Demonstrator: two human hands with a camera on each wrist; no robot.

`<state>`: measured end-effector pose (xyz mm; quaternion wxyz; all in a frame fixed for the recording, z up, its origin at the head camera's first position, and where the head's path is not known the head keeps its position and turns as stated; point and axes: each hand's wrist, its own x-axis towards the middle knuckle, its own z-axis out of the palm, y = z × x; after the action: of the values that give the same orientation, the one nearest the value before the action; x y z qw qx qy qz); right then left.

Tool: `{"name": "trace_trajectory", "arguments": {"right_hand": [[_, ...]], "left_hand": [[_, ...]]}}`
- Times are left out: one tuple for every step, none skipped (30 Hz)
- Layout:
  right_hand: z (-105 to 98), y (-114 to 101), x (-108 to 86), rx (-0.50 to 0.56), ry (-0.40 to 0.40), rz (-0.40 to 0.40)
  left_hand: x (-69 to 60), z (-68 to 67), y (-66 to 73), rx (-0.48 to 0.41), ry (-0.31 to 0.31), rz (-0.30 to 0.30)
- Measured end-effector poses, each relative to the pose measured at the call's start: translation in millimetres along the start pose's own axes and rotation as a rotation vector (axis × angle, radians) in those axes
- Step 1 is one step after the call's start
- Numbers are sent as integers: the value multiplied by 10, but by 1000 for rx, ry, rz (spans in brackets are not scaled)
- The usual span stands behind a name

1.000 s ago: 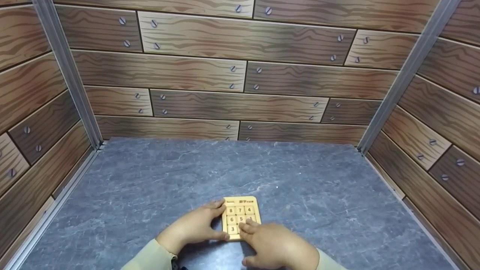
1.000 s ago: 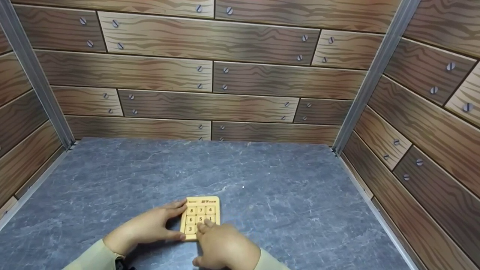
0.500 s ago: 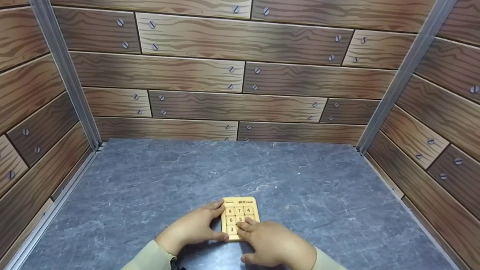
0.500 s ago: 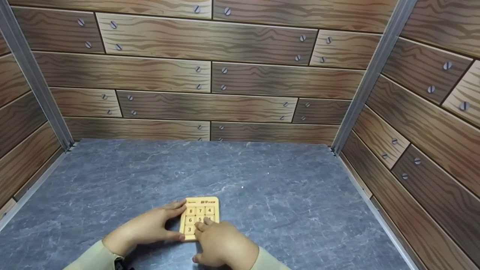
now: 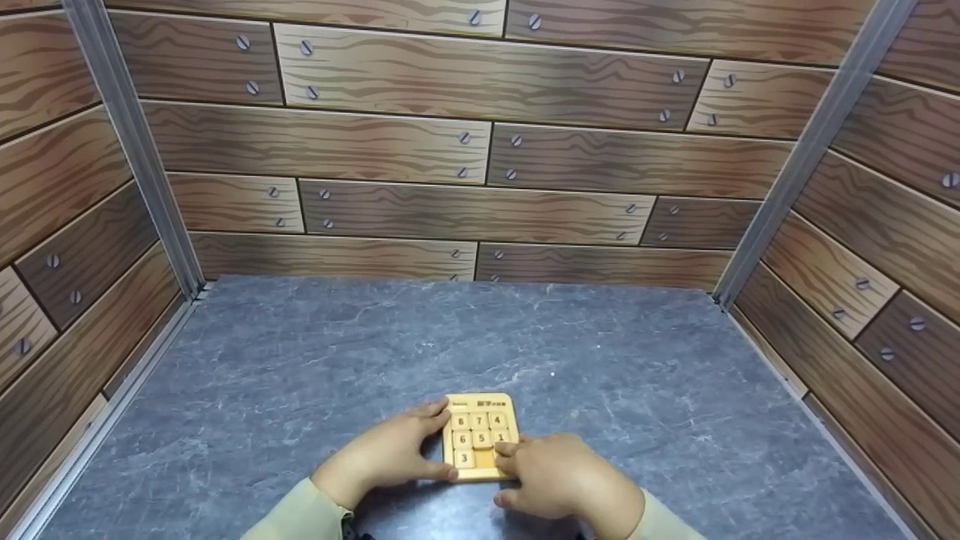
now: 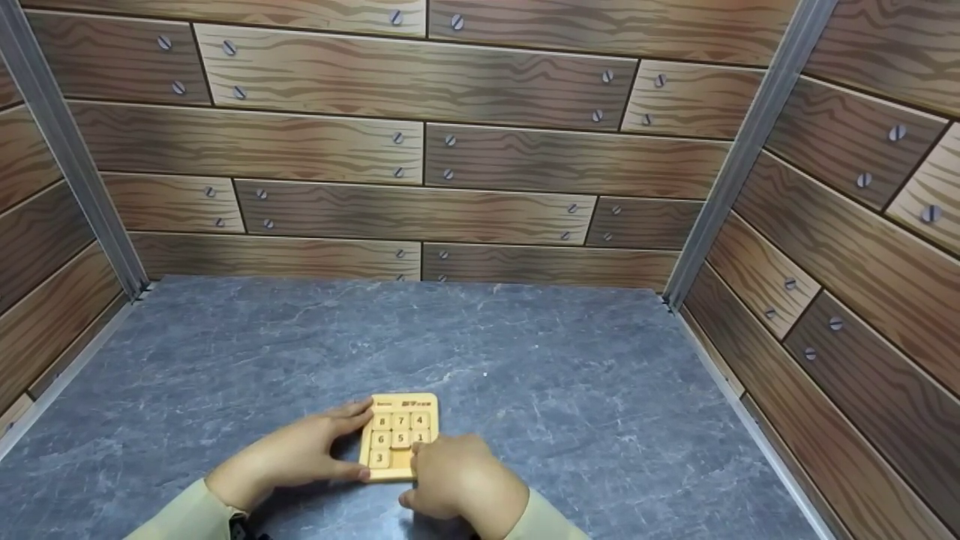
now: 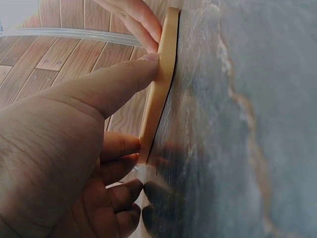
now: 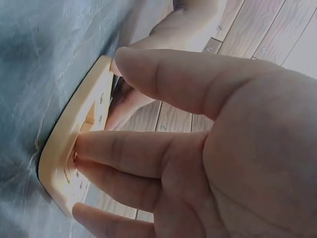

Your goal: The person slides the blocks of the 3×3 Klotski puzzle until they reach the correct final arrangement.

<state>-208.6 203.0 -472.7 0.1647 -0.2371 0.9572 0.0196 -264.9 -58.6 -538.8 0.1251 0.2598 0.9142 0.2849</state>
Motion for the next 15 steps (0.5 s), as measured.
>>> {"name": "trace_trajectory", "arguments": {"right_hand": [[-5, 5, 2, 2, -6, 4], [-10, 10, 4, 7, -13, 9], [-14, 12, 8, 12, -19, 12], [-14, 15, 10, 15, -24, 15], [-15, 16, 10, 14, -24, 16], [-19, 19, 10, 15, -25, 18], [-23, 21, 9, 16, -23, 18], [-24, 23, 9, 15, -15, 13], [-25, 24, 10, 11, -4, 6], [-27, 25, 12, 8, 6, -1], [-28, 26, 13, 6, 18, -9], [-29, 26, 13, 6, 29, -16], [-27, 24, 15, 4, 43, -26], [-23, 21, 16, 2, 59, -36], [-19, 18, 16, 2, 75, -46]], "left_hand": [[1, -3, -1, 0, -2, 0], [1, -6, -2, 1, -4, -1], [1, -8, -3, 1, -6, -1], [-1, -7, -3, -1, -9, -3], [-2, -5, -5, 0, -12, -3], [-2, -4, -5, 0, -13, -4], [-1, -5, -3, 1, -14, -4], [-2, -6, -2, 2, -13, -4], [-3, -8, 0, 3, -13, -2], [-4, -9, 1, 6, -10, 1], [-3, -10, 1, 8, -7, 5], [-2, -11, 2, 8, -6, 6], [-2, -12, 4, 8, -5, 7], [-3, -12, 4, 8, -5, 8], [-1, -12, 5, 7, -6, 7]]}}
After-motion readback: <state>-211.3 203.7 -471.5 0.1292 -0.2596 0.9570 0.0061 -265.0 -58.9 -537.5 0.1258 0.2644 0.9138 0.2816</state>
